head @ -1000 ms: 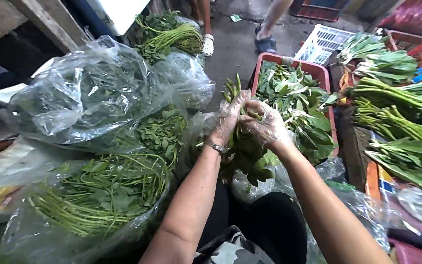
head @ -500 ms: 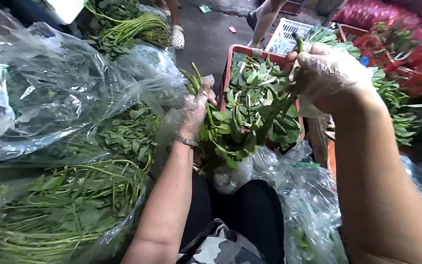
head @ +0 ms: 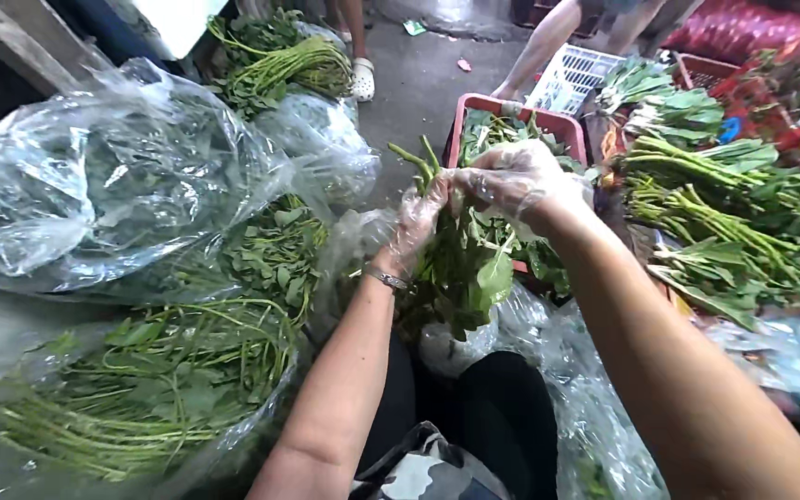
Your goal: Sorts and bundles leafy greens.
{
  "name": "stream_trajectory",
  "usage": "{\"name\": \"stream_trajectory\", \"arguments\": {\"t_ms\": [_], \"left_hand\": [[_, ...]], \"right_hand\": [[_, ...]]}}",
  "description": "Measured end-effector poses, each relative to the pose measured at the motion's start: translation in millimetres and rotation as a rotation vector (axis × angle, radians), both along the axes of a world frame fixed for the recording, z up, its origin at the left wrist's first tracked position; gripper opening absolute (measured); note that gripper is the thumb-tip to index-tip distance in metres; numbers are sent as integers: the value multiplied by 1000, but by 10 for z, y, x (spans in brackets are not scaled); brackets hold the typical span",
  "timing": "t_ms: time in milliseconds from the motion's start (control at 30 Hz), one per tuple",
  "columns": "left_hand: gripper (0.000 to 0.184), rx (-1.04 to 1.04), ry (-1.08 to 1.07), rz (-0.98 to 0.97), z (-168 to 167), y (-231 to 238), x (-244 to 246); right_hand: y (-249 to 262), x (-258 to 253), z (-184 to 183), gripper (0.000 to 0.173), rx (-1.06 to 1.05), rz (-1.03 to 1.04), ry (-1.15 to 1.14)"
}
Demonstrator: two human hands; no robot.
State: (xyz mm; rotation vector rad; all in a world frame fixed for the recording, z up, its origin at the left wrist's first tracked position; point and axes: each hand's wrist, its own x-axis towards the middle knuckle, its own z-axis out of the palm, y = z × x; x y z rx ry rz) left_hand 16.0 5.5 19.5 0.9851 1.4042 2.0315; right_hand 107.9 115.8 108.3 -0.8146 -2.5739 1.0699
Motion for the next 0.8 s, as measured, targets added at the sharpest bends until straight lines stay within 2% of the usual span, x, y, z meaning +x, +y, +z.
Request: {"name": "stream_trajectory", "arguments": {"t_ms": [67,200,300,333,433,467,533,600,733,800], "left_hand": [[34,-54,42,16,-33,-50,-11],[27,77,184,19,-143,46,-111],[55,-255,216,-34,-175,-60,-127],[54,-274,196,-47,-173,-53,-125],[37,-20,163,-69,-211,106,-164],[36,28,176,-78,-238,132,-187],[41,0,173,-89,-223,101,-189],[45,-65,177,-80,-184,65,-159],[51,-15,183,-87,-242,142,-126],[49,-9,163,-91,-258,169,-120]], "right_hand": [[10,-77,-87,22,-22,-26,21],[-27,-134,-142,23,-224,-116,75],[-35,-115,-156,25,-338,-139,95],[-19,-104,-162,29,-373,-139,85],[43,-30,-149,50,-546,-199,153],[94,13,-139,50,-581,-235,219],[187,64,-123,40,-456,-364,298],[224,122,-118,25,-274,-396,233],[51,136,-174,17,-162,-39,48],[-9,99,-207,14,-164,21,53]]}}
